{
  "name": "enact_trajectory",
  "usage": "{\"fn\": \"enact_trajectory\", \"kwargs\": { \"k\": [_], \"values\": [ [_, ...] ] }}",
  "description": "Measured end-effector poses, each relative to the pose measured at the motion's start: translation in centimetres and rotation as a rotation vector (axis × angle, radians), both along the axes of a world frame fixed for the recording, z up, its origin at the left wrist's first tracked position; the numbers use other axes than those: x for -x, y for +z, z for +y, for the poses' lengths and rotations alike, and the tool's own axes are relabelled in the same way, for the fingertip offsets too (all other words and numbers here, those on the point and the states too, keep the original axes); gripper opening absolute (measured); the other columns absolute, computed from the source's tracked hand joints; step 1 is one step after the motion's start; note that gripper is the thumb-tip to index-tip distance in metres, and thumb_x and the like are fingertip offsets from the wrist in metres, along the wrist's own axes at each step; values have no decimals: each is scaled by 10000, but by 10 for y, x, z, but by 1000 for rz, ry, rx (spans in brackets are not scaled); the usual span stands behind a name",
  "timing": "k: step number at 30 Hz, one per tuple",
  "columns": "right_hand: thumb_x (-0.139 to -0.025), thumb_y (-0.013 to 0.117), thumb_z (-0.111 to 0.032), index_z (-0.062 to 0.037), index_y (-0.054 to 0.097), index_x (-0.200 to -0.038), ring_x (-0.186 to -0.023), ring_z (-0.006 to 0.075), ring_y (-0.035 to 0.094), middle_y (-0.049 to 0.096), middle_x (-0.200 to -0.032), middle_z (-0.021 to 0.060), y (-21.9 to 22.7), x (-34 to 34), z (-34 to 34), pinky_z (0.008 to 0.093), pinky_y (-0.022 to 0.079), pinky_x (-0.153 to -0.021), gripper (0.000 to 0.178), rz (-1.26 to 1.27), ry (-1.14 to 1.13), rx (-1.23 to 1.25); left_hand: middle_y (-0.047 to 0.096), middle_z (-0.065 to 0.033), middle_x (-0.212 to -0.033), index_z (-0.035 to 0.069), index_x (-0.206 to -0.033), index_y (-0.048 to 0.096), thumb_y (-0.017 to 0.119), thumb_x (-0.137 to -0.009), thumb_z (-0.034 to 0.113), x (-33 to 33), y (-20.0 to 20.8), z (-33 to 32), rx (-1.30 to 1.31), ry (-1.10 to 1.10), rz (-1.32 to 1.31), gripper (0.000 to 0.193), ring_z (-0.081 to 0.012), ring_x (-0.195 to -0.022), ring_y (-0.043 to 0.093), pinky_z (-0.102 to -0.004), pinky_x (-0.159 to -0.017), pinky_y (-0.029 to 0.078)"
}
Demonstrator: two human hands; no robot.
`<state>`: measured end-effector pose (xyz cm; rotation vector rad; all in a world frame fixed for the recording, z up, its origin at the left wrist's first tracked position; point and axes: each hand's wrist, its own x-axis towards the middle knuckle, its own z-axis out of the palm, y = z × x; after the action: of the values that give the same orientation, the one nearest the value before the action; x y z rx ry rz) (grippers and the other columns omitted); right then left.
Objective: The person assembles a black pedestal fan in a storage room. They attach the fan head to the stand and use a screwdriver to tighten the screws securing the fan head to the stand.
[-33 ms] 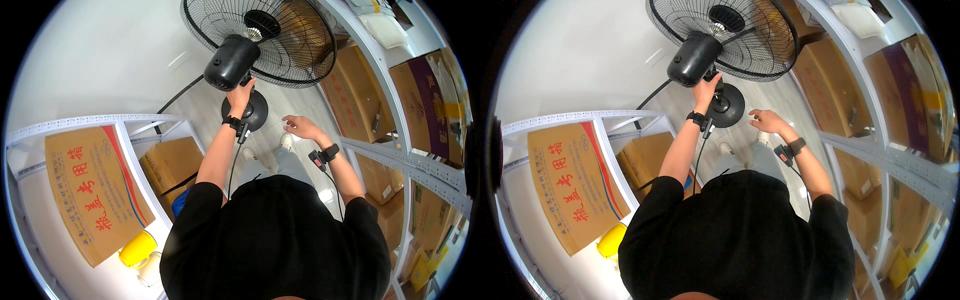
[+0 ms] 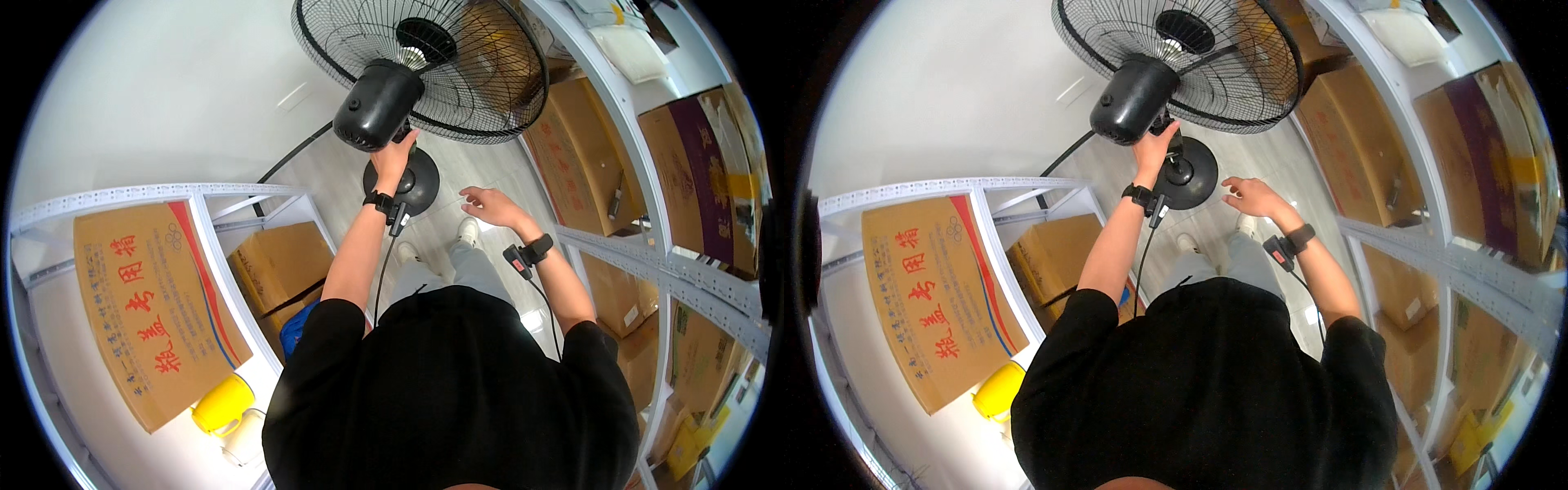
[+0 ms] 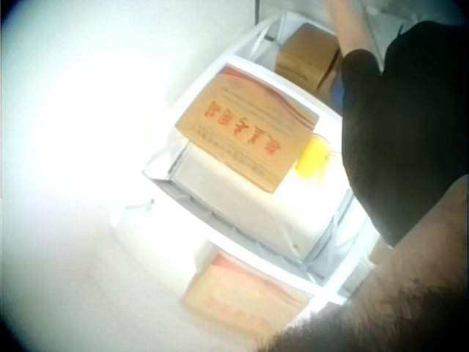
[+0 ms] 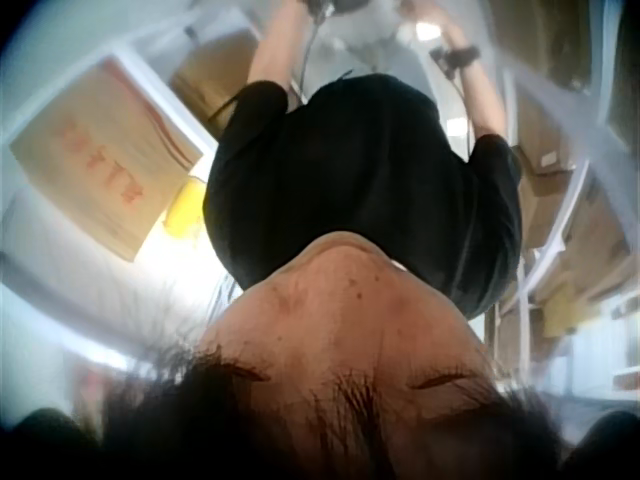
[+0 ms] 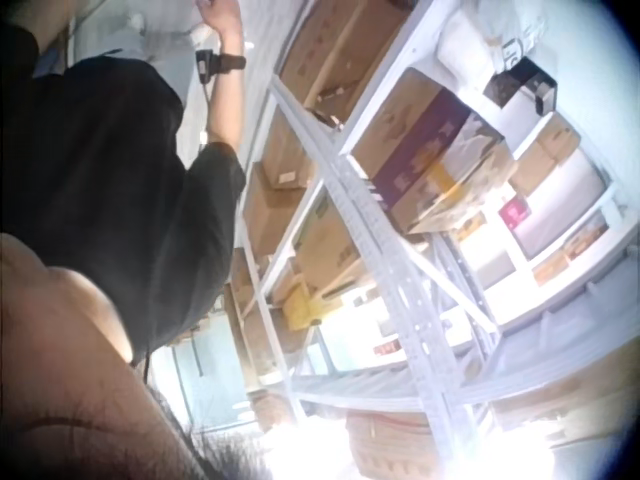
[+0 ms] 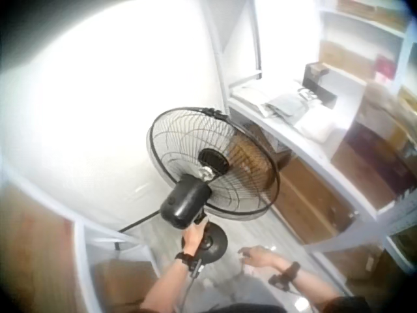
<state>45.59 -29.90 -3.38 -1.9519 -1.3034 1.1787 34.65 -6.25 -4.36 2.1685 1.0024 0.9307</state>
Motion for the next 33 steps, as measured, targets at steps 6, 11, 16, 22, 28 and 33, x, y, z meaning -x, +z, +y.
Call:
{"fn": "enact_trajectory", "kwargs": {
  "k": [6, 11, 16, 22, 28, 33],
  "values": [
    [-872, 625, -246, -27, 558, -1221, -958, 340, 649, 667, -1034, 202, 30, 35, 39, 399, 508, -858, 417, -42, 49, -242, 635, -171, -1136, -7, -1155, 595, 818, -719, 345, 60, -11, 12, 159, 69, 6, 603, -345, -1066, 585, -409, -932, 436],
    [-848, 665, -231, -12, 511, -1259, -1005, 337, 625, 630, -1110, 205, 83, 88, 87, 403, 502, -861, 491, 18, -20, -439, 621, -194, -1165, -29, -1179, 579, 808, -723, 405, 97, -22, 17, 115, 235, -20, 670, -354, -1086, 578, -409, -956, 417],
    [-800, 753, -278, -56, 374, -1407, -1187, 329, 527, 467, -1373, 185, 96, 128, 126, 392, 489, -932, 749, -69, -65, -549, 678, -91, -1077, 55, -1122, 645, 791, -750, 395, 137, -44, 13, 251, 106, -94, 525, -254, -978, 636, -358, -853, 480],
    [-720, 824, -352, -3, 225, -1470, -1310, 366, 413, 404, -1406, 249, 95, 167, 138, 415, 375, -1069, 1021, -139, -75, -566, 659, -72, -1153, 97, -1196, 627, 682, -870, 235, 146, -53, 16, 205, -84, -255, 358, -231, -1075, 616, -374, -922, 470],
    [-681, 852, -332, -18, 200, -1481, -1301, 372, 426, 424, -1386, 253, 86, 171, 152, 419, 377, -1065, 1079, -198, -175, -610, 657, -78, -1169, 126, -1217, 604, 722, -797, 238, 152, -69, 30, 347, -149, -365, 451, -253, -1083, 622, -370, -884, 503],
    [-654, 867, -335, -51, 204, -1487, -1211, 384, 512, 477, -1342, 249, 84, 164, 168, 428, 436, -1002, 1102, -216, -141, -608, 644, -105, -1194, 133, -1228, 589, 764, -751, 291, 154, -91, 43, 176, -113, -283, 532, -271, -1116, 609, -369, -907, 492]
  ]
}}
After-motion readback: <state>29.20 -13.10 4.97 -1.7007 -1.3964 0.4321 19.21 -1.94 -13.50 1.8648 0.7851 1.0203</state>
